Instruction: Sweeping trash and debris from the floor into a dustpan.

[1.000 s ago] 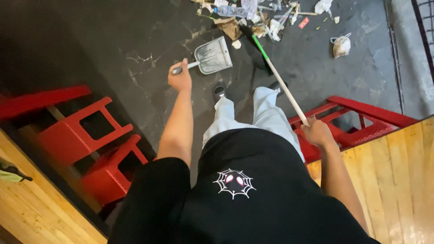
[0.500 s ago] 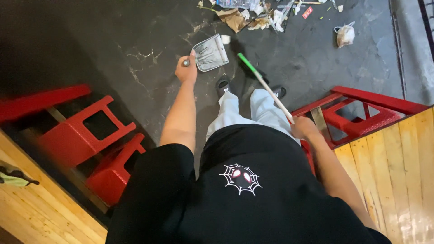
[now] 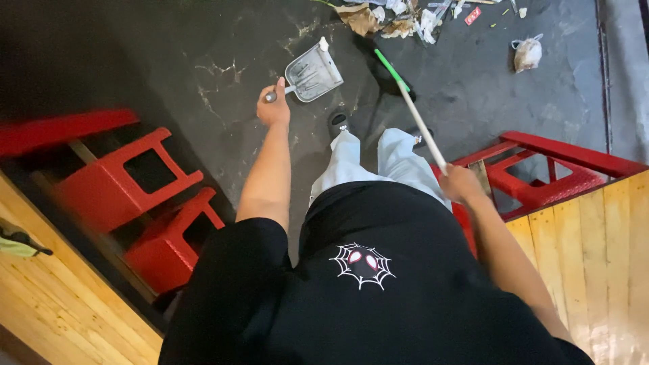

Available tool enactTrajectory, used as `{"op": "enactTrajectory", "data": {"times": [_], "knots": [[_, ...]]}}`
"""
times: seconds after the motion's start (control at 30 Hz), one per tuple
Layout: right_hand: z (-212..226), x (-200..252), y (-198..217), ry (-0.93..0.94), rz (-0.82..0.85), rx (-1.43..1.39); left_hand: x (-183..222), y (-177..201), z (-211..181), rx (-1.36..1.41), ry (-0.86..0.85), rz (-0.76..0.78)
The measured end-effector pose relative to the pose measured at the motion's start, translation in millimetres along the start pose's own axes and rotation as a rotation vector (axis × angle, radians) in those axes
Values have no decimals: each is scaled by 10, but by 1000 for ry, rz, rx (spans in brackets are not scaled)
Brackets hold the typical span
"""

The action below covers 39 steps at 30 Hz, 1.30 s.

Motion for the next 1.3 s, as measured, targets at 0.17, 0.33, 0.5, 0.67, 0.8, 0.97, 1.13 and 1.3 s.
{"op": "enactTrajectory", "data": {"times": [0.17,0.33,0.5,0.67,0.8,0.97,1.13,1.3], "knots": [[141,-429,-304,130,-90,-69,-73,19,221,-68,76,45],[109,-78,493,63,12,-38,-126,17,385,-23,3,21],[276,-141,593,81,-20,-63,-74,100,494,-9,-91,29],[493,-555,103,233,-151,-24,47,155,662,-38,-111,-13],[394,-525,35,273,-147,43,85,212,670,-25,12,11],[58,-201,367,329,-46,85,108,224,762,-62,-18,-14],[147,-76,430,66,36,29,202,420,496,29,72,45],[191,-376,-152,218,-136,142,304,612,360,81,20,90]]}}
Point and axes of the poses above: each hand's wrist, its own x-axis away from the middle knuckle, its own y-axis out of the back of the hand, z = x × y, the point moved 4 cm from there along -x, towards the middle knuckle, and after that the axes turned 14 degrees about -z, right-handed, at the moved point
